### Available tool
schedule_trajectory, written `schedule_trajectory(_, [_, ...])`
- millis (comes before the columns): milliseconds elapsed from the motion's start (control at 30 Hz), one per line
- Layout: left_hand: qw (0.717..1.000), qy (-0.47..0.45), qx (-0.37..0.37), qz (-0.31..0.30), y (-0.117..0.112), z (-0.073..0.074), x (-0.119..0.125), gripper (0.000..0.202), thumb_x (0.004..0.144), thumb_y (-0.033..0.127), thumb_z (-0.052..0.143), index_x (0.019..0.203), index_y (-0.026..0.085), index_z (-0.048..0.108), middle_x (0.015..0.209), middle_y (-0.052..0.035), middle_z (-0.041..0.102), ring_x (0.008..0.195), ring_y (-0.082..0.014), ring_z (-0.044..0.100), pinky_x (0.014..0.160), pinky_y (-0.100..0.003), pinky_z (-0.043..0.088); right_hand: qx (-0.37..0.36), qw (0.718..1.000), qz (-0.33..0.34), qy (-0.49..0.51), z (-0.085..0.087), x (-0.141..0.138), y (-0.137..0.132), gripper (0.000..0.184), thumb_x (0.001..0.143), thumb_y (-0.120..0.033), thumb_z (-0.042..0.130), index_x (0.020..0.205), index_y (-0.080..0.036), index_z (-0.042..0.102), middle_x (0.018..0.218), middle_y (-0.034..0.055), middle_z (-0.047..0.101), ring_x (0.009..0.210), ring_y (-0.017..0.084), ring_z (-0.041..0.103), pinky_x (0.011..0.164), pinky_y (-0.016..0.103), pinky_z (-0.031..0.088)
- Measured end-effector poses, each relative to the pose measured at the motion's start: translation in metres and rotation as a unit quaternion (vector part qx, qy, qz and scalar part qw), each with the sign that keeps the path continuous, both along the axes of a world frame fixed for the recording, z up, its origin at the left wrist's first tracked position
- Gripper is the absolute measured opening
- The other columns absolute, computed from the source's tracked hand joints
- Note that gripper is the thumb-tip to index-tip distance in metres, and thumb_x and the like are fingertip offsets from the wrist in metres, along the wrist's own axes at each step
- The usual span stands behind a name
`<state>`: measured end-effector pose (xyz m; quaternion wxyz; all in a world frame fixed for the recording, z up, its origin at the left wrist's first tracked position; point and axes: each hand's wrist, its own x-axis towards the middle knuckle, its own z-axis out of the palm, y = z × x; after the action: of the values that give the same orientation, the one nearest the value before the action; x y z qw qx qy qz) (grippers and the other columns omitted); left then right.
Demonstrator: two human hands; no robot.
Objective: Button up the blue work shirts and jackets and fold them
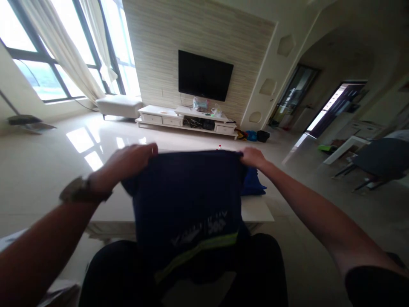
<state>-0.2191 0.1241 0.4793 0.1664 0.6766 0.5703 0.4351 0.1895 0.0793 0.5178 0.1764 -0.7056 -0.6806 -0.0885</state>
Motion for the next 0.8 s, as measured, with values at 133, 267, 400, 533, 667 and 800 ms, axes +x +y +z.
schedule_trajectory(133, [0.939,0.220,0.257,0.060,0.050,0.120,0.002,0.021,0.098,0.013,0.045,0.109,0.015,0.063,0.105,-0.0062,0.059,0.136,-0.0369,0.051,0.113,-0.065,0.036,0.179,0.983,-0.033,0.002,0.107,-0.028,0.068,0.044,0.099,-0.021,0.042,0.123,0.010,0.062,0.120,0.0211,0.065,0.112,0.019,0.058,0.092,0.033,0.036])
schedule_trajectory(267, [0.878,0.245,0.388,0.140,0.051,0.191,-0.014,0.043,0.102,0.015,0.022,0.124,0.007,0.058,0.113,-0.0084,0.050,0.142,-0.0398,0.043,0.100,-0.065,0.036,0.349,0.936,-0.030,0.021,0.169,-0.035,0.073,0.055,0.101,-0.017,0.018,0.127,0.016,0.054,0.128,0.0238,0.057,0.123,0.023,0.049,0.094,0.037,0.031])
schedule_trajectory(400, [0.883,0.225,0.398,0.102,0.033,0.167,-0.020,0.038,0.103,0.022,0.026,0.114,0.014,0.062,0.110,-0.0069,0.050,0.142,-0.0405,0.042,0.108,-0.066,0.029,0.366,0.930,0.010,-0.024,0.139,-0.016,0.049,0.040,0.100,-0.010,0.035,0.132,0.002,0.056,0.128,0.0212,0.056,0.122,0.025,0.044,0.101,0.038,0.029])
schedule_trajectory(533, [0.928,0.225,0.297,-0.023,0.014,0.055,-0.016,0.013,0.095,0.019,0.052,0.098,0.021,0.065,0.097,-0.0071,0.056,0.126,-0.0306,0.052,0.118,-0.055,0.033,0.248,0.967,0.040,-0.053,0.024,0.016,0.030,0.038,0.096,-0.015,0.051,0.130,-0.006,0.064,0.121,0.0179,0.063,0.112,0.027,0.049,0.099,0.038,0.035])
schedule_trajectory(667, [0.947,0.262,0.150,-0.113,-0.001,-0.092,-0.007,0.022,0.094,0.015,0.047,0.097,0.023,0.067,0.093,-0.0111,0.061,0.109,-0.0316,0.057,0.106,-0.050,0.044,0.024,0.998,0.053,-0.002,-0.128,0.031,0.014,0.042,0.094,-0.018,0.050,0.132,-0.014,0.067,0.128,0.0142,0.066,0.121,0.029,0.052,0.103,0.037,0.040])
schedule_trajectory(800, [0.929,0.347,-0.049,-0.115,-0.025,-0.213,0.006,0.035,0.094,0.009,0.040,0.110,0.021,0.069,0.109,-0.0176,0.068,0.116,-0.0314,0.060,0.105,-0.046,0.044,-0.204,0.978,0.010,0.049,-0.251,0.019,-0.013,0.049,0.091,-0.014,0.050,0.137,-0.020,0.066,0.143,0.0099,0.062,0.133,0.025,0.051,0.111,0.036,0.040])
